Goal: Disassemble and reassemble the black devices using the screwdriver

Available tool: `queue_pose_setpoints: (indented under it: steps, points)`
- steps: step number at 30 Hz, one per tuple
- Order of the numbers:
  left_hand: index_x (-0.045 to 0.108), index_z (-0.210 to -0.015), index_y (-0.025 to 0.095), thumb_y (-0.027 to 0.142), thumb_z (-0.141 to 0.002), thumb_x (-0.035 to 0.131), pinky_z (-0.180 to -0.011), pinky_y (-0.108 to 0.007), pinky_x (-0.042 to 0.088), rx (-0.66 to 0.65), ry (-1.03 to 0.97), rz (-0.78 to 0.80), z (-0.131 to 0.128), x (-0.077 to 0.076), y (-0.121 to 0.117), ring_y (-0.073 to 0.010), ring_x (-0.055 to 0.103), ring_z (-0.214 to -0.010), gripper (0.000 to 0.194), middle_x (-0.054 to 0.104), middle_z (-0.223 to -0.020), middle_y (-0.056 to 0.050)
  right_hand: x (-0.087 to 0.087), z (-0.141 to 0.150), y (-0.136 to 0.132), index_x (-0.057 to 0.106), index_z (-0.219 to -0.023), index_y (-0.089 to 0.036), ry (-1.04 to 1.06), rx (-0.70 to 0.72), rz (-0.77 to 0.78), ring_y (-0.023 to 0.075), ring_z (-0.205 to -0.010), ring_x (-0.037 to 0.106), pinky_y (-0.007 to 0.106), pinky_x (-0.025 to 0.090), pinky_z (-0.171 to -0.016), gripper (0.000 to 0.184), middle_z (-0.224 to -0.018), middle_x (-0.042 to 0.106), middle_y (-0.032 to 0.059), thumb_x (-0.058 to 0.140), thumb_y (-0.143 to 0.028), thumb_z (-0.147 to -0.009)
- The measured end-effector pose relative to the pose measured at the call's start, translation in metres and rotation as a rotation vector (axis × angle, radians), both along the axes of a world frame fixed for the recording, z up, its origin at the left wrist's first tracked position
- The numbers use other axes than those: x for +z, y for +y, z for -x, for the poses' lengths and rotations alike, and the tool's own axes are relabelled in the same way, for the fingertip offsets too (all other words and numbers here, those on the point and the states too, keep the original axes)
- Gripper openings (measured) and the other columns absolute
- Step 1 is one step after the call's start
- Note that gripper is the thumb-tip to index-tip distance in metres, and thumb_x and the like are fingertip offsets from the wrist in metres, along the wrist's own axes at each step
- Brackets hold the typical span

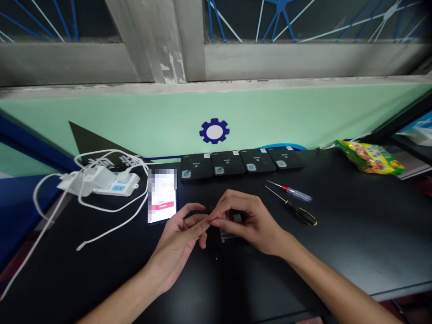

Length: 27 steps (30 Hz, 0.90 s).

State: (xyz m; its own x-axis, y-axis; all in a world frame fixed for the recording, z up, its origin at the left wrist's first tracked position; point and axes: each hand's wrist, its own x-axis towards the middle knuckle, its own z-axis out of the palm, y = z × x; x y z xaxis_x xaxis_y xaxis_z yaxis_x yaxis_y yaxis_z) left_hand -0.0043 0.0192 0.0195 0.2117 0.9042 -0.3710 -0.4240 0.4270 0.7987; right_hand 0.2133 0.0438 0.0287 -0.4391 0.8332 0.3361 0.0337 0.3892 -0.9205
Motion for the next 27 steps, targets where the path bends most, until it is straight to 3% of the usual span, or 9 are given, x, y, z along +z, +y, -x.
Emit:
queue_pose_setpoints:
  steps: [9,13,16,19,24,27]
  points:
    - [0.071,-0.108,0.019,0.022,-0.082,0.100,-0.057,-0.021,0.043,0.005,0.083,-0.069,0.002,-0.004,0.003,-0.0080,0.056,-0.054,0.040,0.070,-0.072,0.004,-0.006,0.005,-0.004,0.082,-0.103,-0.021,-0.002,-0.079,-0.031,0.0191,-0.085,0.068,0.032,0.055,-0.073,0.017,-0.096,0.075,0.0056,0.078,-0.037,-0.106]
    - [0.074,-0.114,0.019,0.031,-0.093,0.092,-0.067,-0.026,0.050,0.001,0.133,-0.147,0.000,0.000,0.000,-0.0137,0.064,-0.068,0.030,0.074,-0.085,-0.001,0.000,0.000,-0.003,0.081,-0.103,-0.022,-0.019,-0.069,0.000,0.0198,-0.088,0.069,0.032,0.055,-0.075,0.016,-0.097,0.074,0.0054,0.077,-0.037,-0.106]
    - [0.076,-0.114,0.018,0.040,-0.107,0.072,-0.078,-0.031,0.054,0.033,0.104,-0.221,-0.001,0.002,-0.001,-0.0213,0.066,-0.094,0.023,0.074,-0.105,-0.009,0.006,-0.006,0.001,0.083,-0.098,-0.021,-0.060,0.012,0.054,0.0165,-0.079,0.066,0.029,0.053,-0.070,0.014,-0.093,0.074,0.0038,0.081,-0.034,-0.103]
    - [0.076,-0.114,0.018,0.040,-0.111,0.062,-0.083,-0.033,0.054,0.044,0.063,-0.185,-0.002,0.002,0.000,-0.0249,0.062,-0.106,0.027,0.070,-0.114,-0.011,0.008,-0.013,0.003,0.084,-0.093,-0.019,-0.175,0.174,0.106,0.0124,-0.070,0.064,0.025,0.048,-0.062,0.006,-0.089,0.073,0.0014,0.086,-0.023,-0.097]
    - [0.074,-0.112,0.017,0.038,-0.110,0.061,-0.079,-0.032,0.053,0.038,0.041,-0.109,-0.001,0.001,0.002,-0.0240,0.060,-0.098,0.025,0.067,-0.110,-0.010,-0.002,-0.015,0.005,0.085,-0.093,-0.018,-0.305,0.301,0.112,0.0107,-0.071,0.066,0.021,0.049,-0.063,0.005,-0.090,0.071,0.0001,0.088,-0.014,-0.091]
    - [0.073,-0.103,0.018,0.039,-0.110,0.060,-0.074,-0.031,0.052,0.031,0.019,-0.096,0.000,0.001,0.002,-0.0216,0.057,-0.085,0.026,0.064,-0.095,-0.007,-0.007,-0.013,0.005,0.085,-0.093,-0.016,-0.343,0.326,0.084,0.0103,-0.070,0.066,0.021,0.049,-0.063,0.005,-0.090,0.071,0.0007,0.088,-0.013,-0.091]
